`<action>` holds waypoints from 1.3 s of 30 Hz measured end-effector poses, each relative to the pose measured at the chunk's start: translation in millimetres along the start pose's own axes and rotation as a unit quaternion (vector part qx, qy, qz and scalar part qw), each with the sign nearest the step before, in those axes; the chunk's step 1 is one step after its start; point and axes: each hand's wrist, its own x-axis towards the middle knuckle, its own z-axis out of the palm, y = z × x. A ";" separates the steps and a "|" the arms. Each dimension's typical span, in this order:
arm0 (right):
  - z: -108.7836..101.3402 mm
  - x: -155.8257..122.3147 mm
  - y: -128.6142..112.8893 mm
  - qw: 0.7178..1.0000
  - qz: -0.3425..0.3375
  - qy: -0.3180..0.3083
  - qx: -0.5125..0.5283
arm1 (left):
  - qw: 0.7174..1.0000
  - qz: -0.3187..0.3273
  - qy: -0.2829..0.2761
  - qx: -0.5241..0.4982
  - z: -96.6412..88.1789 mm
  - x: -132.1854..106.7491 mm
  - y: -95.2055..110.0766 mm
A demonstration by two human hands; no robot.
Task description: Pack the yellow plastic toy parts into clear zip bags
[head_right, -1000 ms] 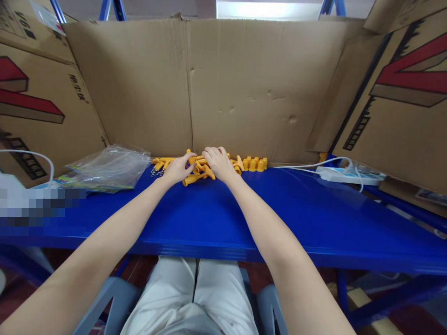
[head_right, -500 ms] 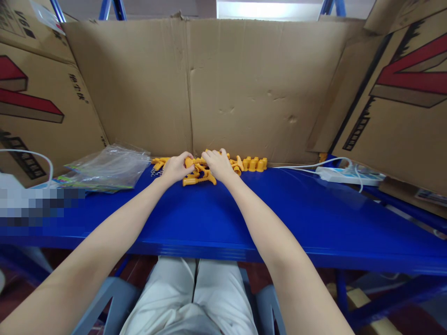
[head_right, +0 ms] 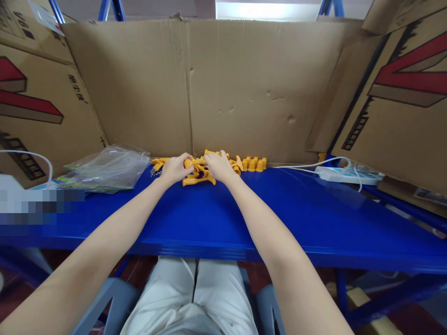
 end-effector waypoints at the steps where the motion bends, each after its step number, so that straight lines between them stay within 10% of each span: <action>1: -1.6 0.1 -0.3 1.000 0.002 0.006 -0.006 | 1.000 0.001 0.002 -0.001 0.2 0.1 0.2; 39: -0.7 -4.3 5.8 0.999 -0.027 0.047 0.002 | 1.000 -0.011 0.000 0.003 -2.9 0.9 -1.1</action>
